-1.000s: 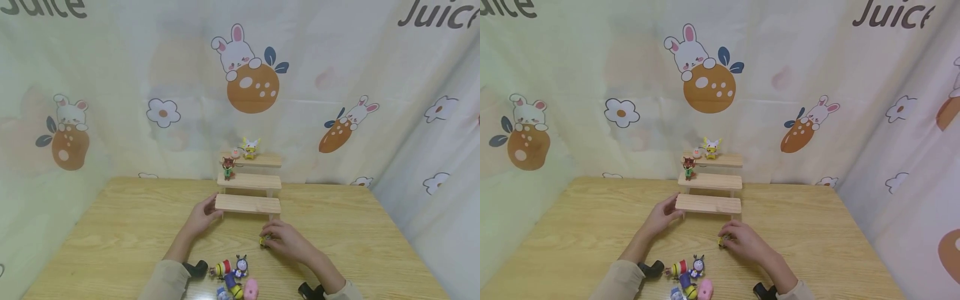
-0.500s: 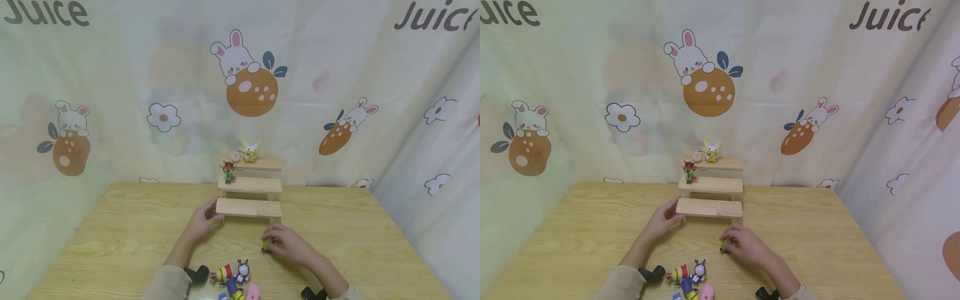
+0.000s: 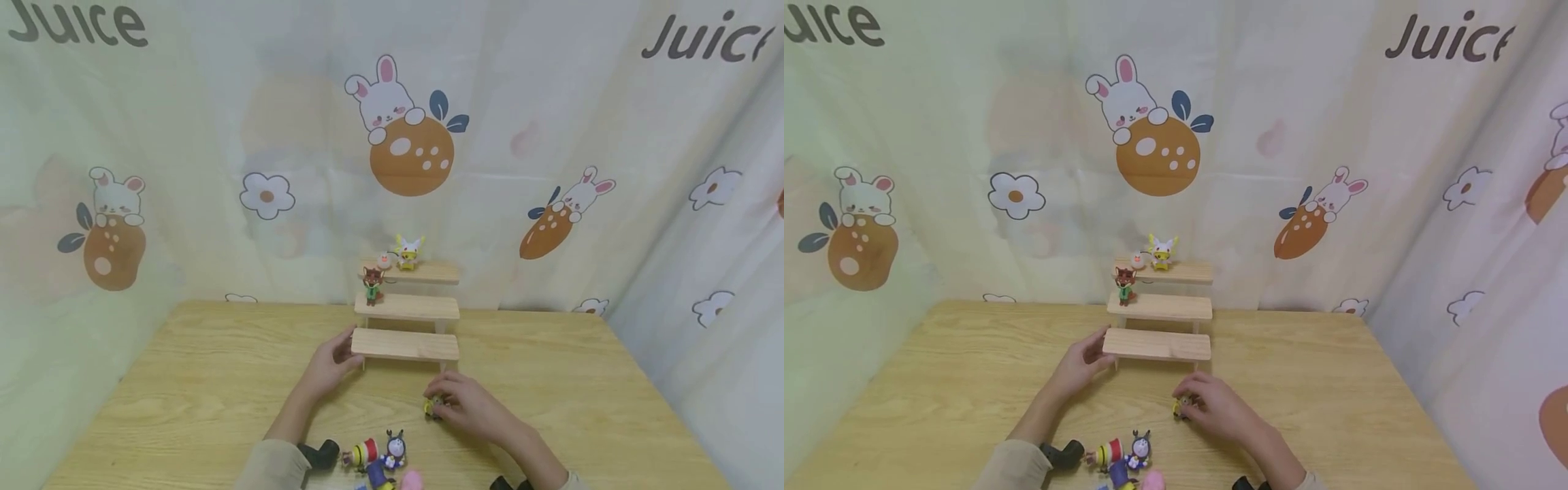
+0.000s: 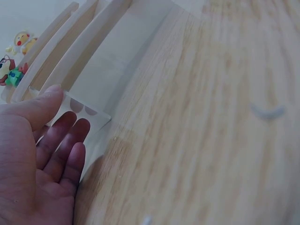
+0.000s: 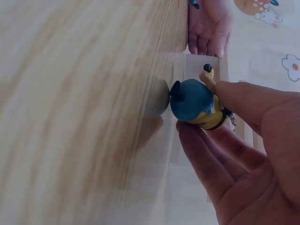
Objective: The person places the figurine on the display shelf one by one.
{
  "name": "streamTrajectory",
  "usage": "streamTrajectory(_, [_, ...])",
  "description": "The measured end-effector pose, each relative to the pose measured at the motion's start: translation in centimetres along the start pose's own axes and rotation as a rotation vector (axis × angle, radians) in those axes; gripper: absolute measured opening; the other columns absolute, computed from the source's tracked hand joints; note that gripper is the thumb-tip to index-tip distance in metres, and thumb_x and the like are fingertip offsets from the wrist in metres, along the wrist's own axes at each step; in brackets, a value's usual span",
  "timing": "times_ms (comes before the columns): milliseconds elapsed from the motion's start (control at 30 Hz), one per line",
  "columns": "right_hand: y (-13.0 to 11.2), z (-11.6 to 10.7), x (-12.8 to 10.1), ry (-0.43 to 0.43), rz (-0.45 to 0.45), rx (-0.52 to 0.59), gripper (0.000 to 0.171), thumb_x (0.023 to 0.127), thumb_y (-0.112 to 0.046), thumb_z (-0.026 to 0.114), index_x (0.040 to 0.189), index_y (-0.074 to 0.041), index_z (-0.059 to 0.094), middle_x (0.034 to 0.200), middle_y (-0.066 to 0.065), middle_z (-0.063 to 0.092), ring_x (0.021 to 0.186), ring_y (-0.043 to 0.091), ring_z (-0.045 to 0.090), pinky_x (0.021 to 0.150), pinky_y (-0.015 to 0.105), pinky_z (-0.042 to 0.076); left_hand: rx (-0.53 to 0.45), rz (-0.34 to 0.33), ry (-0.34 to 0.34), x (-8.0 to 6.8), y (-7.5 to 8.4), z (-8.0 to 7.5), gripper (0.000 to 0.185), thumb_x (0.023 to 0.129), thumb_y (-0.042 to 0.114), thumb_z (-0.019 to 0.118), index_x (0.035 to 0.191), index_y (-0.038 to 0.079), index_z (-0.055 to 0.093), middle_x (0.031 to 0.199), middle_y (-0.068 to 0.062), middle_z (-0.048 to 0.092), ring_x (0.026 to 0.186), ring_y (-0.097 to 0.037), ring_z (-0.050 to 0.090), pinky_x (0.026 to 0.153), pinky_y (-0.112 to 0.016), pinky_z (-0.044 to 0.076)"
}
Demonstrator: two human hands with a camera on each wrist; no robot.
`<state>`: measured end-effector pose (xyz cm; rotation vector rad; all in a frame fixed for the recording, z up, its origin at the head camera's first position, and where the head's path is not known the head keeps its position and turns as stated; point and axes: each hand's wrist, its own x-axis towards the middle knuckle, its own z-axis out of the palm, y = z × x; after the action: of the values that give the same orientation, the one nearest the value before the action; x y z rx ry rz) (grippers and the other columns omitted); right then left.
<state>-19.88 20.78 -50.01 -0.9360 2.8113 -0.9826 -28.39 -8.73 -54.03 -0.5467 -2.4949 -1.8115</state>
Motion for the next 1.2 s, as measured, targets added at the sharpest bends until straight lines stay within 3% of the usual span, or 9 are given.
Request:
streamTrajectory(200, [-0.1, 0.3, -0.1, 0.000, 0.014, 0.041, 0.022, 0.086, -0.013, 0.068, 0.107, -0.011, 0.067, 0.109, -0.004, 0.061, 0.096, 0.012, 0.062, 0.082, 0.022, 0.055, 0.022, -0.005, -0.026, -0.1, -0.3, -0.3, 0.068, 0.087, 0.017, 0.068, 0.146, 0.005, 0.035, 0.124, -0.016, 0.061, 0.107, -0.026, 0.062, 0.094, -0.035, 0.052])
streamTrajectory(600, [-0.6, -1.3, 0.0, 0.106, -0.006, 0.088, 0.024, 0.084, -0.011, 0.070, 0.108, -0.012, 0.067, 0.113, -0.005, 0.058, 0.104, 0.012, 0.058, 0.086, 0.024, 0.055, 0.017, 0.018, -0.027, 0.1, -0.2, -0.2, 0.068, 0.087, 0.021, 0.068, 0.146, 0.005, 0.036, 0.124, -0.017, 0.061, 0.106, -0.026, 0.062, 0.093, -0.033, 0.052])
streamTrajectory(800, [-0.9, -3.0, 0.0, 0.205, -0.017, 0.117, 0.021, 0.086, -0.013, 0.069, 0.106, -0.021, 0.065, 0.113, -0.001, 0.056, 0.104, 0.017, 0.059, 0.083, 0.029, 0.057, 0.001, 0.010, -0.028, -0.1, 0.0, 0.0, 0.069, 0.087, 0.022, 0.068, 0.146, 0.006, 0.036, 0.125, -0.017, 0.061, 0.106, -0.026, 0.061, 0.092, -0.030, 0.052])
streamTrajectory(1000, [-1.8, -5.5, 1.3, 0.303, 0.014, 0.086, 0.028, 0.083, -0.006, 0.072, 0.109, -0.011, 0.065, 0.112, 0.000, 0.059, 0.104, 0.021, 0.061, 0.084, 0.031, 0.057, 0.010, -0.004, -0.031, -0.3, 0.1, 0.0, 0.068, 0.088, 0.021, 0.068, 0.146, 0.006, 0.036, 0.124, -0.016, 0.061, 0.104, -0.023, 0.061, 0.090, -0.027, 0.051])
streamTrajectory(1200, [-2.5, -9.3, 4.4, 0.406, -0.001, 0.003, 0.028, 0.080, -0.003, 0.074, 0.106, -0.007, 0.066, 0.106, 0.005, 0.065, 0.101, 0.023, 0.064, 0.086, 0.033, 0.056, 0.005, -0.007, -0.029, -0.2, -0.2, -0.2, 0.068, 0.087, 0.021, 0.068, 0.146, 0.008, 0.036, 0.124, -0.016, 0.061, 0.104, -0.023, 0.061, 0.090, -0.025, 0.051])
